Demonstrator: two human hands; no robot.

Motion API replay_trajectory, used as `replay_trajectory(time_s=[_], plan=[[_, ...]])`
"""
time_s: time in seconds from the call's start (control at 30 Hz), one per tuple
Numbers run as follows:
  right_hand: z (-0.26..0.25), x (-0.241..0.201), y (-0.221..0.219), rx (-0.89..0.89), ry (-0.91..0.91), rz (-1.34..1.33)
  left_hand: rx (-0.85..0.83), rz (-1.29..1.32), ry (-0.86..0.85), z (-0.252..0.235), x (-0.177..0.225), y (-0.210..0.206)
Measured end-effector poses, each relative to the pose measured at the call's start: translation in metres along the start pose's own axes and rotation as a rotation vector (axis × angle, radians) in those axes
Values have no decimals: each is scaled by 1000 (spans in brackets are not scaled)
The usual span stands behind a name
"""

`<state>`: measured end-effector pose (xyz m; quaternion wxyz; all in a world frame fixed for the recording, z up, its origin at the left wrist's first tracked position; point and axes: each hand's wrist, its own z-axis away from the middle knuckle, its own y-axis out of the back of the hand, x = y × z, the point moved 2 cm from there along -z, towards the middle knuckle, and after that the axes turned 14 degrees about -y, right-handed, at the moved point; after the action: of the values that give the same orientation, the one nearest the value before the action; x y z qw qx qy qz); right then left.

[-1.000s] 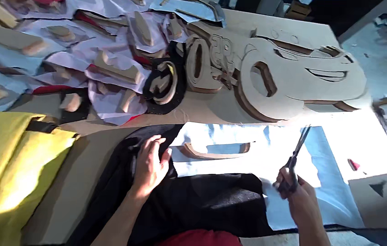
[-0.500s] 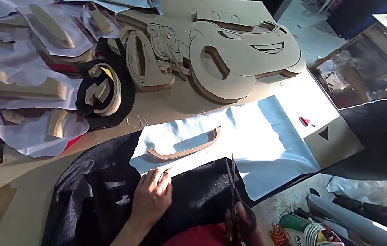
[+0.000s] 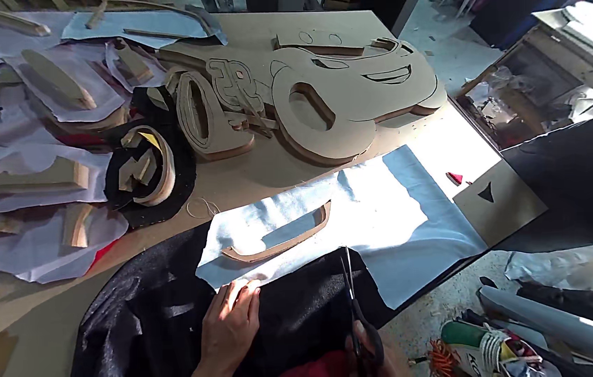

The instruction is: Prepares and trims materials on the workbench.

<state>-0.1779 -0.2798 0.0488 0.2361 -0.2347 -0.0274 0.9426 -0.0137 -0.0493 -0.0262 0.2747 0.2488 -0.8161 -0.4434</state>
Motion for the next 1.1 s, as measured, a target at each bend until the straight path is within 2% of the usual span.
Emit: replay_trajectory(time_s=[0.27,0.63,1.1], plan=[[-28,-27,-14,107,70,-69,9,2,-11,1,1,2],[-42,-29,-20,185,44,-83,11,-24,-18,2,1,1],[-56,-51,-16,143,47,-82,32,-43,-17,0,2,0]])
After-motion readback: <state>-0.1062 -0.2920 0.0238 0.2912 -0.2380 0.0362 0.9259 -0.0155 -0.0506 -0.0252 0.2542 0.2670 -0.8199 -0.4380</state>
